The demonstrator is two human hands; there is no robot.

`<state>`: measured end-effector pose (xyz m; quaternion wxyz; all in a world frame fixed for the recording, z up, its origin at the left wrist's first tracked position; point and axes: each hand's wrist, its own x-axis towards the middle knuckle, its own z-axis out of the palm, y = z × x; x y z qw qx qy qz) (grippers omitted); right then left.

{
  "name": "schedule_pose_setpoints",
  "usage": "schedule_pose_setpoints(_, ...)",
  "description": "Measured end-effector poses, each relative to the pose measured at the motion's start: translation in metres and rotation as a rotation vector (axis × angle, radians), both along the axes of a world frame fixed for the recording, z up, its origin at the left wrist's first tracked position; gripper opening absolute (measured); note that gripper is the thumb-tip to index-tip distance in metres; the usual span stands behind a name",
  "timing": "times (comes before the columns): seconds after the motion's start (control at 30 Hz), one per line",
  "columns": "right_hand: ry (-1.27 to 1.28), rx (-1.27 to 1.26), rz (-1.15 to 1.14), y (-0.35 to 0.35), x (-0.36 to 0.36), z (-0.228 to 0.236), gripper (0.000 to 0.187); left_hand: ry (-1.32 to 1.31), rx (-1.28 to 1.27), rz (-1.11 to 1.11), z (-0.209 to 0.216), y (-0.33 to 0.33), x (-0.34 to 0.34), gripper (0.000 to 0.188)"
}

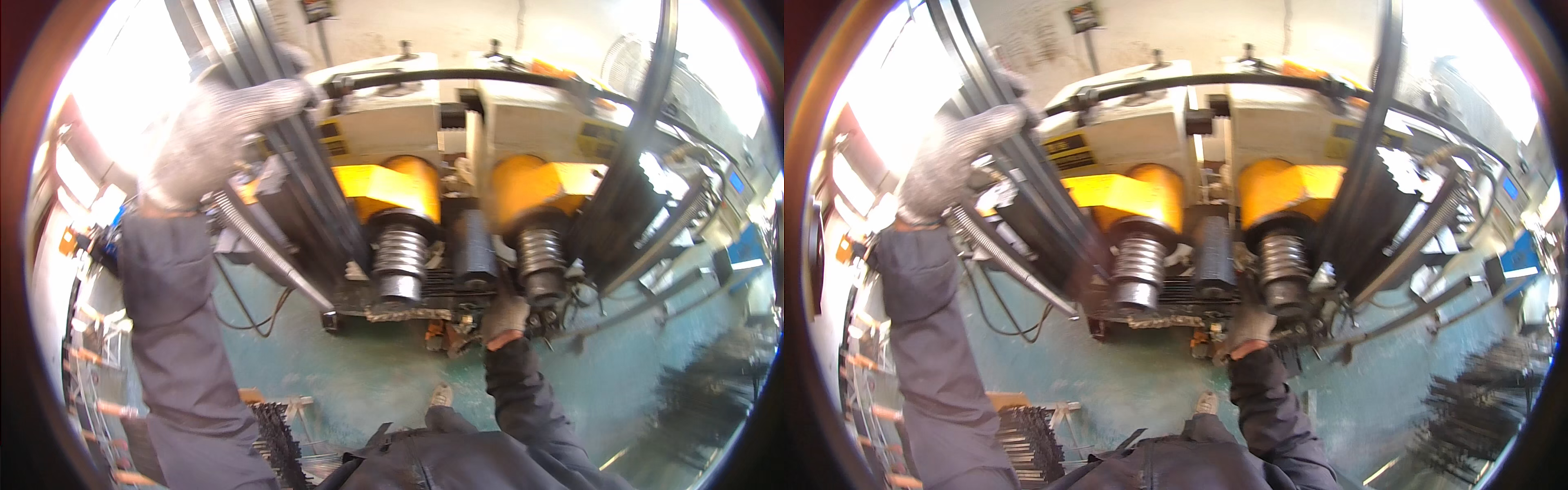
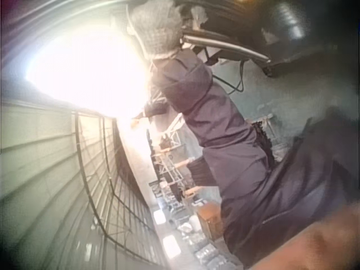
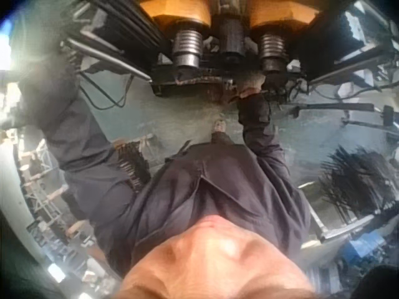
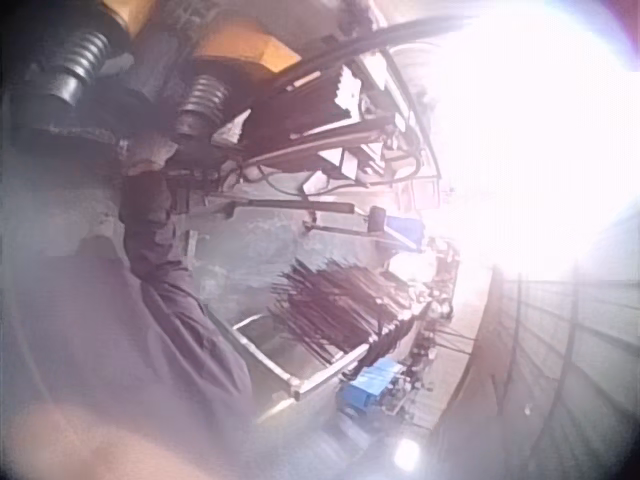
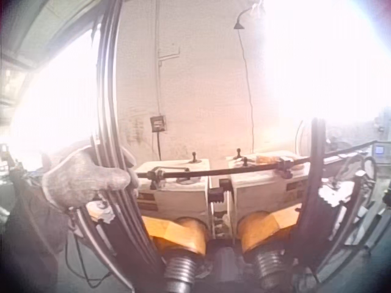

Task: The person repeatedly feeds straight metal rods into a bending machine, guides them through the rollers, and stacks the bent rods on a nearby rack. The process is repeated continuously with multiple rods.

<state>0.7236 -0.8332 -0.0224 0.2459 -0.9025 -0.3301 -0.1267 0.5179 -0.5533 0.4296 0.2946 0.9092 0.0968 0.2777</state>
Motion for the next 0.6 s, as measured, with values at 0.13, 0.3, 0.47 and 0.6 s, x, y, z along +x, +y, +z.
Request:
schedule_pose_setpoints(0.13, -0.486, 0.076, 0.151, -0.024, -0.016, 0.015, 0.051, -0.114, 1.298, -0.013, -0.002, -0.005, -0.030, 0.036)
schedule_pose_setpoints(0.3, 1.009, 1.251, 0.043, -0.056, -0.083, 0.034, 0.036, -0.369, 1.081, 0.047, -0.034, -0.059, -0.109, 0.012)
schedule_pose_setpoints(0.47, 1.073, 1.247, 0.121, -0.105, -0.172, 0.022, 0.048, -0.520, -0.638, -0.043, -0.088, -0.166, -0.274, 0.029)
schedule_pose_setpoints(0.6, 1.092, 1.180, 0.047, -0.121, -0.251, 0.014, 0.039, -0.709, -0.703, 0.218, -0.133, -0.240, -0.423, 0.028)
